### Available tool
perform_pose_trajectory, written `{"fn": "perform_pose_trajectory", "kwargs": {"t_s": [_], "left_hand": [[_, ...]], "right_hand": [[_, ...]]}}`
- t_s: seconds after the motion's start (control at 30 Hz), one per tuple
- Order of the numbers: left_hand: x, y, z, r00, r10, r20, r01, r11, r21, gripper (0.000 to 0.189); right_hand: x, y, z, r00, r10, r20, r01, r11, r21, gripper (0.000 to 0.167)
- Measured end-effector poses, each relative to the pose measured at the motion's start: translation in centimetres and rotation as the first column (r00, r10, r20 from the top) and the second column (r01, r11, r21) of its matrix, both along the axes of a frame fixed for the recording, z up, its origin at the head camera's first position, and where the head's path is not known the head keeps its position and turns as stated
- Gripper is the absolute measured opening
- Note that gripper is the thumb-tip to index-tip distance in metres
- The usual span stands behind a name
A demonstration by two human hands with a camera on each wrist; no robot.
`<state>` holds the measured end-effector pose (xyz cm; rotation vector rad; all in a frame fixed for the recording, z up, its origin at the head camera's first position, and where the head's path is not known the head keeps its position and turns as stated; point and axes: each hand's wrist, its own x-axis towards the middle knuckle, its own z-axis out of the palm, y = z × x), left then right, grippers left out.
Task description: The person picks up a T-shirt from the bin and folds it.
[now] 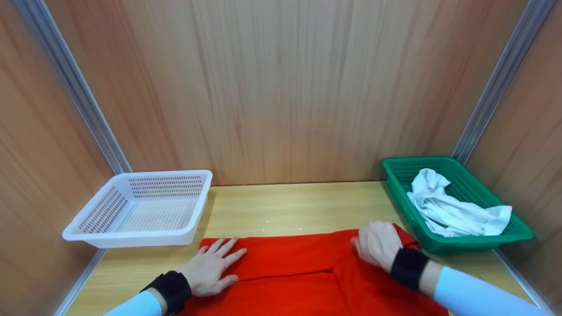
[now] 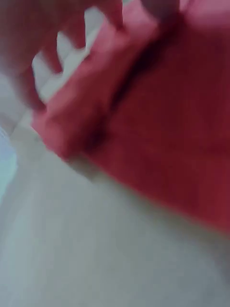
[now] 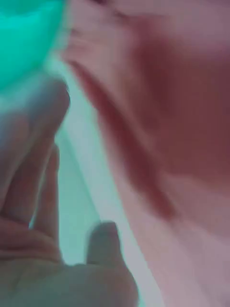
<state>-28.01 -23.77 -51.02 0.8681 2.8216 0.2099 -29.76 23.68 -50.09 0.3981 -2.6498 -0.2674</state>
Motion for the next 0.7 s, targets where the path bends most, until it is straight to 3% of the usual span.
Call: {"fn": "perform_pose_trajectory", "kwargs": {"t_s": [0.03, 0.07, 0.13, 0.2, 0.27, 0.33, 0.43, 0.53, 0.63, 0.7], "left_hand": [[0.3, 0.0, -0.4, 0.999, -0.021, 0.024, 0.021, 1.000, 0.019, 0.081], [0.6, 0.0, -0.8, 0.998, -0.033, 0.054, 0.032, 0.999, 0.029, 0.086], [1.1, 0.2, -1.6, 0.993, -0.037, 0.112, 0.034, 0.999, 0.024, 0.097], [1.6, 0.4, -2.4, 0.989, -0.019, 0.147, 0.020, 1.000, -0.004, 0.102], [2.1, 0.4, -3.2, 0.988, 0.014, 0.156, -0.008, 0.999, -0.035, 0.104], [2.7, 0.5, -3.9, 0.987, 0.052, 0.149, -0.044, 0.997, -0.058, 0.107], [3.6, 0.7, -4.4, 0.986, 0.096, 0.135, -0.086, 0.993, -0.077, 0.112], [4.1, 1.3, -4.2, 0.981, 0.139, 0.136, -0.125, 0.986, -0.107, 0.117], [4.8, 2.2, -4.4, 0.964, 0.227, 0.135, -0.204, 0.965, -0.167, 0.121], [5.2, 3.0, -5.3, 0.939, 0.317, 0.134, -0.283, 0.933, -0.223, 0.125]], "right_hand": [[1.2, -0.4, -0.1, 0.995, -0.003, 0.104, 0.007, 0.999, -0.041, 0.055], [2.2, -0.8, -0.1, 0.975, -0.021, 0.221, 0.039, 0.996, -0.078, 0.061], [3.6, -1.2, -0.6, 0.903, -0.060, 0.425, 0.121, 0.986, -0.118, 0.068], [4.3, -1.7, -1.3, 0.824, -0.100, 0.558, 0.183, 0.979, -0.094, 0.084], [4.5, -2.0, -2.2, 0.760, -0.150, 0.633, 0.238, 0.970, -0.056, 0.104], [4.2, -2.1, -3.0, 0.723, -0.183, 0.667, 0.274, 0.961, -0.034, 0.117], [2.9, -2.1, -3.8, 0.667, -0.217, 0.713, 0.329, 0.944, -0.021, 0.122], [1.1, -1.9, -3.7, 0.642, -0.185, 0.744, 0.336, 0.940, -0.056, 0.121], [-0.9, -1.7, -3.7, 0.653, -0.121, 0.748, 0.302, 0.947, -0.111, 0.118], [-2.0, -1.6, -3.9, 0.669, -0.088, 0.738, 0.265, 0.956, -0.126, 0.117]]}}
